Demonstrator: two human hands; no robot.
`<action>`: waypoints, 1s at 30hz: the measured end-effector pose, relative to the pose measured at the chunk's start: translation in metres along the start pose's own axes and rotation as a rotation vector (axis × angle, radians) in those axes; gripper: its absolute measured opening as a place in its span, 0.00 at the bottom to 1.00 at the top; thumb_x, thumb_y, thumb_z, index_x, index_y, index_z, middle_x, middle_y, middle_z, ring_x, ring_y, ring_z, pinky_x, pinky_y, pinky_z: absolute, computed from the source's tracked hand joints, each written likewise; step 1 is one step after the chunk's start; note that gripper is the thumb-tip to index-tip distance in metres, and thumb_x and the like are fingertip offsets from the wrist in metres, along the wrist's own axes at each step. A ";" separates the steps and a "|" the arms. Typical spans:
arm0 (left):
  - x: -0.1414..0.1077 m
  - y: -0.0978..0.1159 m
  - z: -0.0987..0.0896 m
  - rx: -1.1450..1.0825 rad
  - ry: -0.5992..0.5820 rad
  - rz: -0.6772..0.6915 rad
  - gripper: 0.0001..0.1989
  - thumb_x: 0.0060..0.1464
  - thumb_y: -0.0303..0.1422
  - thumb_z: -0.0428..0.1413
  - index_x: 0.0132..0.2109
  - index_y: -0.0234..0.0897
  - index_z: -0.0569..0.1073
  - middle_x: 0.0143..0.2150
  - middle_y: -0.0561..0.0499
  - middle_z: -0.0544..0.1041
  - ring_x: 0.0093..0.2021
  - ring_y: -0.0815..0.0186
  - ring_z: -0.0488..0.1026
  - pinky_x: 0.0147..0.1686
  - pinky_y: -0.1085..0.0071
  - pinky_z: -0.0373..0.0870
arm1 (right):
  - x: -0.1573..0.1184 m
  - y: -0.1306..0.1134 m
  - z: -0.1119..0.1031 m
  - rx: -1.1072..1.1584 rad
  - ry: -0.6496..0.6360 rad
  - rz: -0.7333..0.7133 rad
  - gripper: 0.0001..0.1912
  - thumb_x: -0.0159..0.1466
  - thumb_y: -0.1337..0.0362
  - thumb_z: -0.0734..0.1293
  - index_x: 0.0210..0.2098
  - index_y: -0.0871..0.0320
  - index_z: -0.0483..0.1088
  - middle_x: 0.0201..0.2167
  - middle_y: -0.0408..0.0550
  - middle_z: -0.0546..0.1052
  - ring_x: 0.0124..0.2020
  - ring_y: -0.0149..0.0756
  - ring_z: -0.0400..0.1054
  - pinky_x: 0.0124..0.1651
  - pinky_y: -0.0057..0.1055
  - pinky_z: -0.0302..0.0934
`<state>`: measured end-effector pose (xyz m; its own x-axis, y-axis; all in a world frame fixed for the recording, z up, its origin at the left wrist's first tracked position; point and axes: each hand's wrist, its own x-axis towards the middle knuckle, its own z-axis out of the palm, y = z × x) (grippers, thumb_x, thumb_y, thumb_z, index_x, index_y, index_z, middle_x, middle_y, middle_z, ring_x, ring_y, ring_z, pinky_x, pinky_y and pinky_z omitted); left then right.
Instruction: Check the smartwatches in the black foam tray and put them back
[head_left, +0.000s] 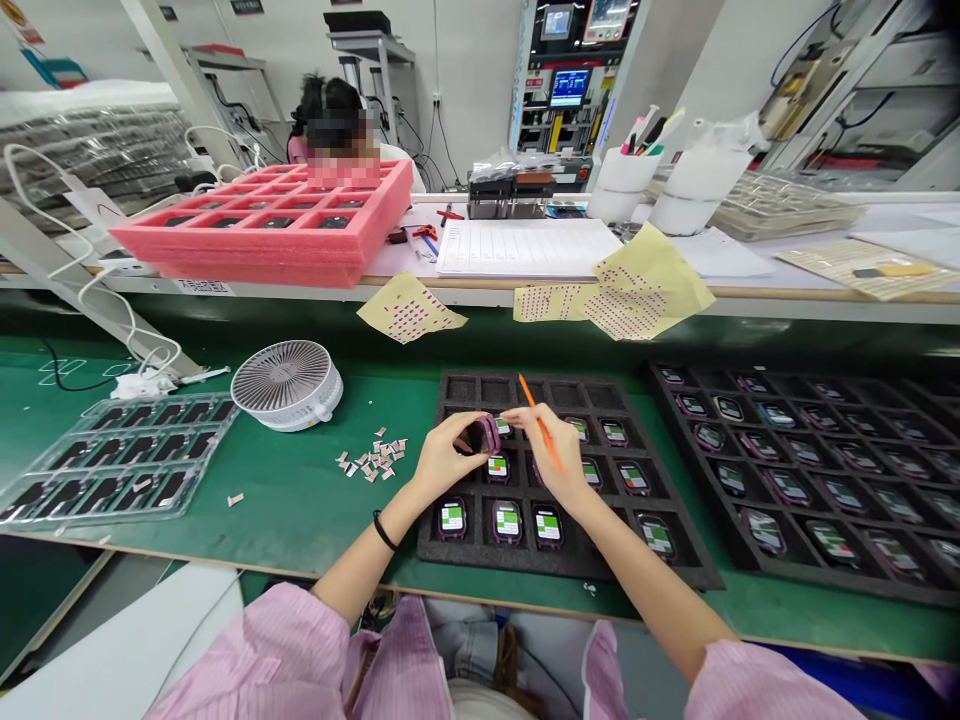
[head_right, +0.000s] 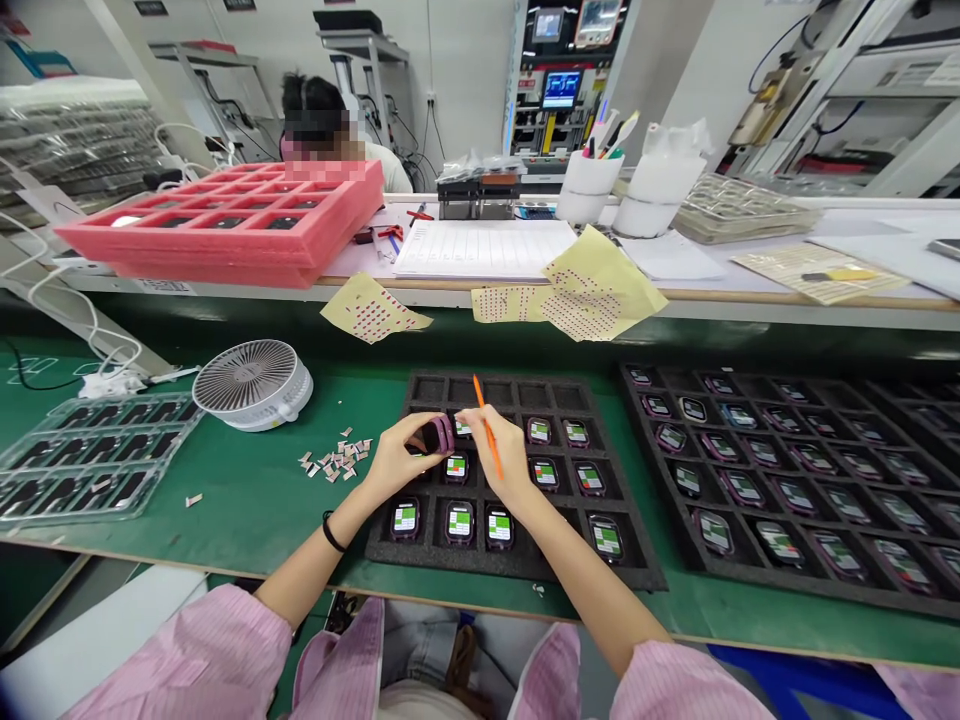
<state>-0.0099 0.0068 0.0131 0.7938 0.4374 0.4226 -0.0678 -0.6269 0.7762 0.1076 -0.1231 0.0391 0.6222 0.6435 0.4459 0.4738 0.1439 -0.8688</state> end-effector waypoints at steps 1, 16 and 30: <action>0.000 -0.001 0.000 0.032 0.006 0.014 0.23 0.44 0.26 0.61 0.50 0.37 0.72 0.49 0.45 0.75 0.45 0.61 0.74 0.31 0.72 0.76 | 0.000 0.002 0.004 0.005 -0.049 0.037 0.17 0.62 0.51 0.64 0.23 0.54 0.60 0.32 0.48 0.78 0.35 0.39 0.73 0.43 0.38 0.67; 0.001 0.007 -0.004 -0.005 0.116 0.128 0.20 0.51 0.36 0.61 0.51 0.38 0.70 0.52 0.42 0.70 0.44 0.63 0.72 0.25 0.76 0.74 | 0.000 0.013 0.017 0.414 -0.134 0.377 0.30 0.46 0.46 0.74 0.21 0.54 0.50 0.20 0.37 0.64 0.21 0.28 0.62 0.28 0.31 0.67; -0.003 0.003 0.002 0.157 0.253 0.298 0.13 0.52 0.33 0.60 0.45 0.40 0.72 0.48 0.45 0.71 0.51 0.60 0.69 0.48 0.59 0.70 | -0.003 0.009 0.019 0.469 -0.101 0.377 0.30 0.45 0.47 0.75 0.21 0.54 0.50 0.24 0.39 0.68 0.23 0.30 0.64 0.32 0.34 0.69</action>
<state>-0.0113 0.0019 0.0129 0.5782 0.3542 0.7350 -0.1634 -0.8323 0.5296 0.0981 -0.1092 0.0263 0.6202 0.7796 0.0865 -0.1068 0.1931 -0.9753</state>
